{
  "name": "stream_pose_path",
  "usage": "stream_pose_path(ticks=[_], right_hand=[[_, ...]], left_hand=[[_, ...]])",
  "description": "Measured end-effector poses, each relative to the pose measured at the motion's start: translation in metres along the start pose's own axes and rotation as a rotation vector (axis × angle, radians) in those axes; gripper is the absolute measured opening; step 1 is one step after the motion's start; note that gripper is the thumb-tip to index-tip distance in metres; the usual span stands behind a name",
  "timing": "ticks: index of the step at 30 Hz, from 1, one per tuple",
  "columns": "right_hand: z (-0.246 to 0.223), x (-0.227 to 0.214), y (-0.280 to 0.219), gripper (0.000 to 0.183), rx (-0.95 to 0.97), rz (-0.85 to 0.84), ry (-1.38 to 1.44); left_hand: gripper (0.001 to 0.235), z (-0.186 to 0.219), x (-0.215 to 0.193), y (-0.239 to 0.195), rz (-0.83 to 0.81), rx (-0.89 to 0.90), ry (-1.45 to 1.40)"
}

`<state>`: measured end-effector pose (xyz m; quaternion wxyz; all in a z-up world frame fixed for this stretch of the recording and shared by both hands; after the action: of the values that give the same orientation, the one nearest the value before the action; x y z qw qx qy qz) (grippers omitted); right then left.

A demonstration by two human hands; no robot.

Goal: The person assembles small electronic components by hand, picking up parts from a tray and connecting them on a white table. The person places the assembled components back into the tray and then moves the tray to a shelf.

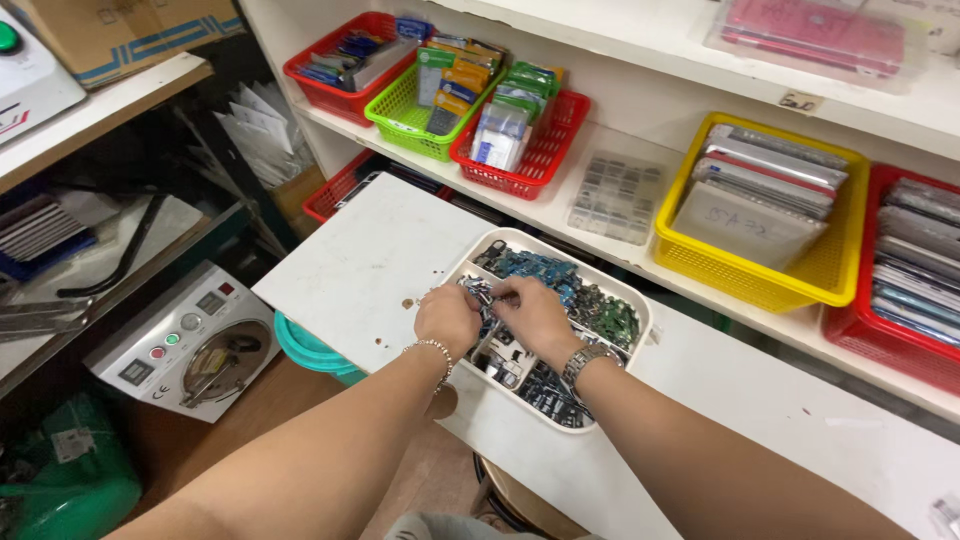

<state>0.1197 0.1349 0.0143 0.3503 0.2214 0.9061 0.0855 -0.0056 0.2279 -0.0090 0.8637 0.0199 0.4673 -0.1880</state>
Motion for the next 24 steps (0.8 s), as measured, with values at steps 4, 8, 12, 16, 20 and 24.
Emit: stream_pose_path(ticks=[4,8,12,16,20,24], right_hand=[[0.057,-0.068,-0.047,0.022,0.314,0.253,0.105],[0.106,-0.150,-0.128,0.024,0.589,0.430,-0.034],[0.132,-0.176,-0.188,0.026,0.737,0.112,-0.073],[0.126,-0.179,-0.199,0.026,0.607,-0.122,-0.321],[0.119,-0.170,-0.193,0.020,0.485,-0.207,-0.456],[0.128,-0.190,-0.199,0.023,0.514,-0.059,-0.345]], left_hand=[[0.022,0.053,0.017,-0.031,-0.003,0.154,-0.031],[0.020,0.103,0.045,-0.063,-0.072,0.252,-0.101],[0.014,0.143,0.070,-0.095,-0.103,0.346,-0.150],[0.013,0.159,0.094,-0.121,-0.209,0.374,-0.214],[0.013,0.163,0.119,-0.139,-0.299,0.368,-0.231],[0.011,0.168,0.145,-0.151,-0.376,0.403,-0.194]])
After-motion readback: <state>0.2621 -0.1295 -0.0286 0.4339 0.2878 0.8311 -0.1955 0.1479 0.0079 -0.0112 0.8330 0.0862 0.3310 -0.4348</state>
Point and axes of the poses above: each hand's wrist, its own y-axis towards the middle knuckle, its own x-axis out of the palm, z = x × y, the point moved 10 cm from there along y, towards the middle knuckle, and after that the axes turned 9 degrees about -x, right-handed, at the moved point
